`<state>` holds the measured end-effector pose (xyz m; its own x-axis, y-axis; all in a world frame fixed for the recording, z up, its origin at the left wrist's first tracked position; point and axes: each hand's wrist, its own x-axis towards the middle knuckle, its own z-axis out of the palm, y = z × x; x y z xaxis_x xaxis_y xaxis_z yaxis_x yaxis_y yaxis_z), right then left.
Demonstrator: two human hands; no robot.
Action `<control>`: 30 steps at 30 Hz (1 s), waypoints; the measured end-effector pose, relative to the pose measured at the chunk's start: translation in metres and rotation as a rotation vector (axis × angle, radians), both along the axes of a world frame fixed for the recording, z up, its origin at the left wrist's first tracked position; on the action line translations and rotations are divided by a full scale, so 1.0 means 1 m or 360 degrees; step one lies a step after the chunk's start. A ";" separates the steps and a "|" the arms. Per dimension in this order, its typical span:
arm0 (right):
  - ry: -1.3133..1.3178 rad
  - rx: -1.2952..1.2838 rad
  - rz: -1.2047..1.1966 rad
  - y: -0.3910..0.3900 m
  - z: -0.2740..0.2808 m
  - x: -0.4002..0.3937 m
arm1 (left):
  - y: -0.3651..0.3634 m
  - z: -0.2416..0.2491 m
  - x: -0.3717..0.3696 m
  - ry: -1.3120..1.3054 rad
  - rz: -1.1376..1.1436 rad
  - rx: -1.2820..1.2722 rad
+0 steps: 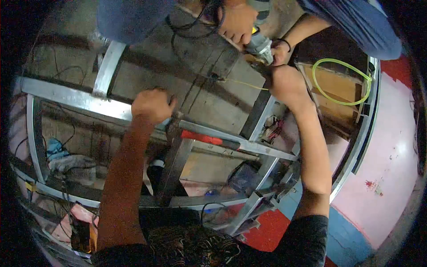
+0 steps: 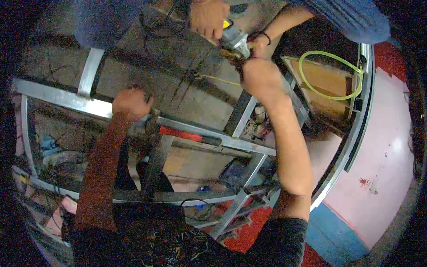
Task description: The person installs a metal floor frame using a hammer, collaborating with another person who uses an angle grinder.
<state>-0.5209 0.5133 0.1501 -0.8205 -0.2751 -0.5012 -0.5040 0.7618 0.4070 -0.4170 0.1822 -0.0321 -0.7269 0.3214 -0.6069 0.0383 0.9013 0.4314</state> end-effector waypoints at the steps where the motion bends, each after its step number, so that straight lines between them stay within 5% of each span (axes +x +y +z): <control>1: -0.0020 0.0003 -0.0068 -0.006 0.004 -0.003 | 0.001 0.014 -0.007 -0.0161 0.0025 -0.0033; 23: -0.0028 -0.0415 -0.0326 -0.008 0.003 -0.006 | 0.004 0.014 0.004 0.0180 0.0001 -0.0040; 30: 0.0378 -0.0839 -0.0218 0.024 -0.012 0.019 | 0.011 0.027 0.010 0.0228 0.0082 -0.0156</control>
<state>-0.5019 0.5369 0.1381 -0.9391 -0.3205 -0.1240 -0.3281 0.9435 0.0459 -0.4071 0.1927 -0.0053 -0.8221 0.2257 -0.5227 0.0454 0.9411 0.3350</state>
